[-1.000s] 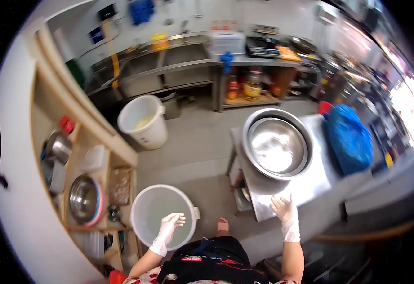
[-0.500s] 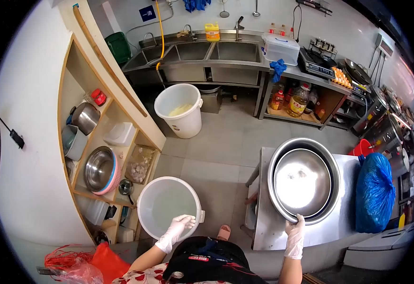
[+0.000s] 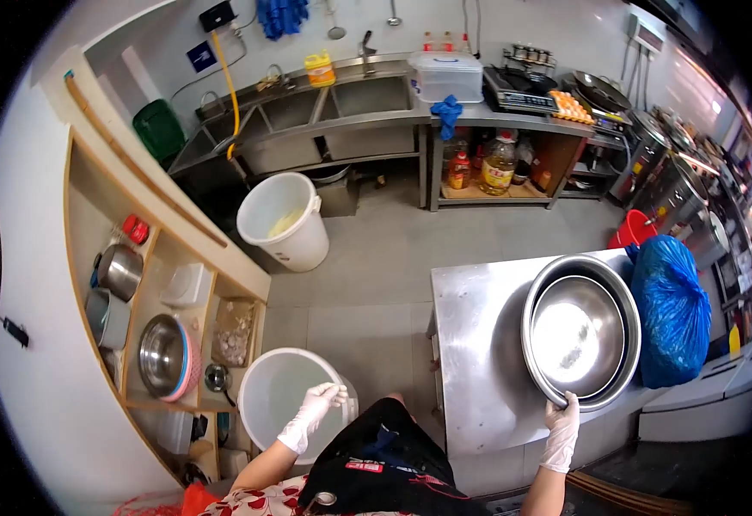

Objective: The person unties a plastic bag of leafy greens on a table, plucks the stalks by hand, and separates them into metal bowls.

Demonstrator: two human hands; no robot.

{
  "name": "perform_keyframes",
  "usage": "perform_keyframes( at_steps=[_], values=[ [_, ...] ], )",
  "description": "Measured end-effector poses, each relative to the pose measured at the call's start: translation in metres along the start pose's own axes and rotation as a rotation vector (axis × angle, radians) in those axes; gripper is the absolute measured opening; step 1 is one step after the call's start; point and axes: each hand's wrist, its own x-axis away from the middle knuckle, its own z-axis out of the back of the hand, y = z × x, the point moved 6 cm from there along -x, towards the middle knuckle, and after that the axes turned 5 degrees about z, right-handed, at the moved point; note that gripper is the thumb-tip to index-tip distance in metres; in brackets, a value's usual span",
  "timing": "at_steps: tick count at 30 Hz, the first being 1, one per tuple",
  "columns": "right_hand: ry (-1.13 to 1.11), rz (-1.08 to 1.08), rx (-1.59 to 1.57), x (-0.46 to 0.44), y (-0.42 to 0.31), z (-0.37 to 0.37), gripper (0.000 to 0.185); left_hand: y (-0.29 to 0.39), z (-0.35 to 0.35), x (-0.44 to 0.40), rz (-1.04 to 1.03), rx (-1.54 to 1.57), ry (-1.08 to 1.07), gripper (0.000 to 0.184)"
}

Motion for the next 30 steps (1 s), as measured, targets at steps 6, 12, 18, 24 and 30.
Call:
perform_keyframes(
  at_steps=[6, 12, 18, 24, 30],
  values=[
    [-0.028, 0.024, -0.131, 0.059, -0.001, -0.02, 0.041, 0.054, -0.049, -0.044, -0.018, -0.2, -0.155, 0.021],
    [-0.073, 0.076, 0.075, 0.124, 0.043, -0.016, 0.082, 0.11, -0.085, -0.117, -0.073, -0.308, -0.307, 0.02],
    [0.043, -0.181, -0.005, 0.122, 0.182, -0.071, 0.033, 0.17, -0.087, -0.199, -0.057, -0.34, -0.42, 0.02],
    [-0.123, -0.388, 0.021, 0.101, 0.262, -0.244, 0.03, 0.264, -0.032, -0.28, -0.145, -0.337, -0.373, 0.022],
    [-0.277, -0.325, 0.089, 0.076, 0.276, -0.387, 0.03, 0.34, 0.042, -0.333, -0.161, -0.245, -0.229, 0.024]
  ],
)
